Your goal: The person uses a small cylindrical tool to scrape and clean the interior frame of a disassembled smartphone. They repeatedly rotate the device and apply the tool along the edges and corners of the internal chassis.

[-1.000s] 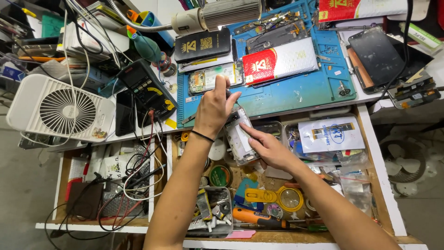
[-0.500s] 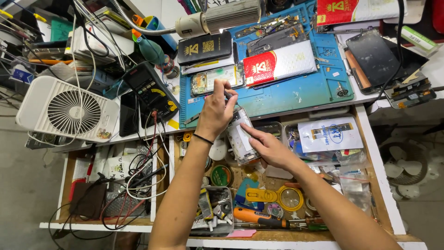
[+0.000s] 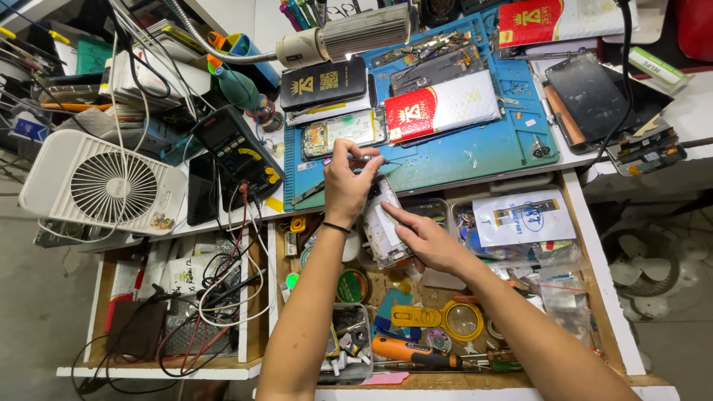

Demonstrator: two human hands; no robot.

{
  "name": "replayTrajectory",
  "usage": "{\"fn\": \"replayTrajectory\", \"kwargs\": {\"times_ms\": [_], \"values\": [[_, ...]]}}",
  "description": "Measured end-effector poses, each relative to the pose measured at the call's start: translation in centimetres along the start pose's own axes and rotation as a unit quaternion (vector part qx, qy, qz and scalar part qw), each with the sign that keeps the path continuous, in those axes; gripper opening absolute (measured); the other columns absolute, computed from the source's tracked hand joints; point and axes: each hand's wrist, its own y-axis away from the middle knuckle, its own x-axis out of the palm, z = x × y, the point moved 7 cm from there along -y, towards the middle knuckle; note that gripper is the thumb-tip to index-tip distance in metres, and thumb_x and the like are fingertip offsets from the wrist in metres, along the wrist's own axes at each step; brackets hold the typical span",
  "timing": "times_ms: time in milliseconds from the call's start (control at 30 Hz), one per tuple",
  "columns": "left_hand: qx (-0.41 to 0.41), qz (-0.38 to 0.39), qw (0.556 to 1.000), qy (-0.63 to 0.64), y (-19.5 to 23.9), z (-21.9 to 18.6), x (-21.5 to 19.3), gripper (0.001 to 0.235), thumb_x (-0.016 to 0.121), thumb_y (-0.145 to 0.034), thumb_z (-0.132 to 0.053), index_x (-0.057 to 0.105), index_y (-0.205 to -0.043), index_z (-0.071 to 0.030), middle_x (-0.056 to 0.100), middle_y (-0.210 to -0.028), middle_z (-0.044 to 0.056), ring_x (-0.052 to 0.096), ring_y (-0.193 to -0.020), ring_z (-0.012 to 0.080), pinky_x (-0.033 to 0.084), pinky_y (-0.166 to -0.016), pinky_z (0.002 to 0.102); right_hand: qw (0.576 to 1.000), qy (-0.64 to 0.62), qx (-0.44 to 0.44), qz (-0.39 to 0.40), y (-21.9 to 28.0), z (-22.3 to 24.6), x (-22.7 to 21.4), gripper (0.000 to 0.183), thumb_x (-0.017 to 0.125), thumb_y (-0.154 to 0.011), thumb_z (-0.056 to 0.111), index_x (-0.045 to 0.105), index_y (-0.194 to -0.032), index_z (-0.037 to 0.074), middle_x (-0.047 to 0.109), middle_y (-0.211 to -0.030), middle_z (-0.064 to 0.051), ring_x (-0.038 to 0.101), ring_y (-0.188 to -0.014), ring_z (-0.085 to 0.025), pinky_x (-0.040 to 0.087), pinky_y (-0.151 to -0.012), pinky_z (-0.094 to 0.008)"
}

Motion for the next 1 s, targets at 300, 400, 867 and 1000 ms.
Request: {"fn": "replayTrajectory", "kwargs": {"times_ms": [300, 400, 867, 1000], "values": [[0.026, 0.105, 0.989, -0.105, -1.2, 1.4, -1.2, 0.03, 0.089, -0.077, -0.029, 0.061, -0.081, -0.018, 0.08, -0.089, -0.002, 0.078, -0.089, 0.0181, 0.06, -0.075, 0.03, 1.0, 0.001, 0.002, -0.002, -0.3, -1.3, 0.0, 0.056, 0.038, -0.1, 0.009, 0.044, -0.155, 0.013, 0.069, -0.098, -0.029, 0.067, -0.038, -0.027, 0.055, -0.031, -0.026], [0.049, 0.223, 0.924, -0.308, -2.0, 0.2, 0.1, 0.024, 0.078, -0.085, -0.027, 0.064, -0.103, -0.031, 0.077, -0.098, -0.008, 0.073, -0.098, 0.0261, 0.061, -0.08, 0.044, 1.0, 0.002, 0.004, -0.003, -0.4, -1.6, -0.5, 0.056, 0.037, -0.1, 0.009, 0.044, -0.155, 0.014, 0.069, -0.102, -0.029, 0.067, -0.038, -0.027, 0.055, -0.031, -0.026], [0.125, 0.362, 0.713, -0.588, -0.3, 2.0, 3.3, 0.055, 0.043, -0.102, -0.014, 0.046, -0.15, -0.042, 0.051, -0.102, 0.007, 0.073, -0.075, 0.0368, 0.058, -0.064, 0.055, 1.0, 0.014, -0.001, 0.004, -0.9, -3.0, -0.5, 0.056, 0.037, -0.099, 0.008, 0.045, -0.155, 0.015, 0.068, -0.12, -0.03, 0.067, -0.039, -0.027, 0.055, -0.032, -0.027], [0.132, 0.334, 0.718, -0.596, -1.1, 5.4, 4.4, 0.042, 0.046, -0.102, -0.022, 0.062, -0.137, -0.039, 0.051, -0.099, 0.008, 0.07, -0.078, 0.0387, 0.054, -0.066, 0.068, 1.0, 0.013, 0.004, -0.003, -0.9, -3.6, -0.6, 0.056, 0.037, -0.099, 0.008, 0.045, -0.155, 0.015, 0.067, -0.126, -0.03, 0.067, -0.039, -0.027, 0.055, -0.032, -0.027]]}}
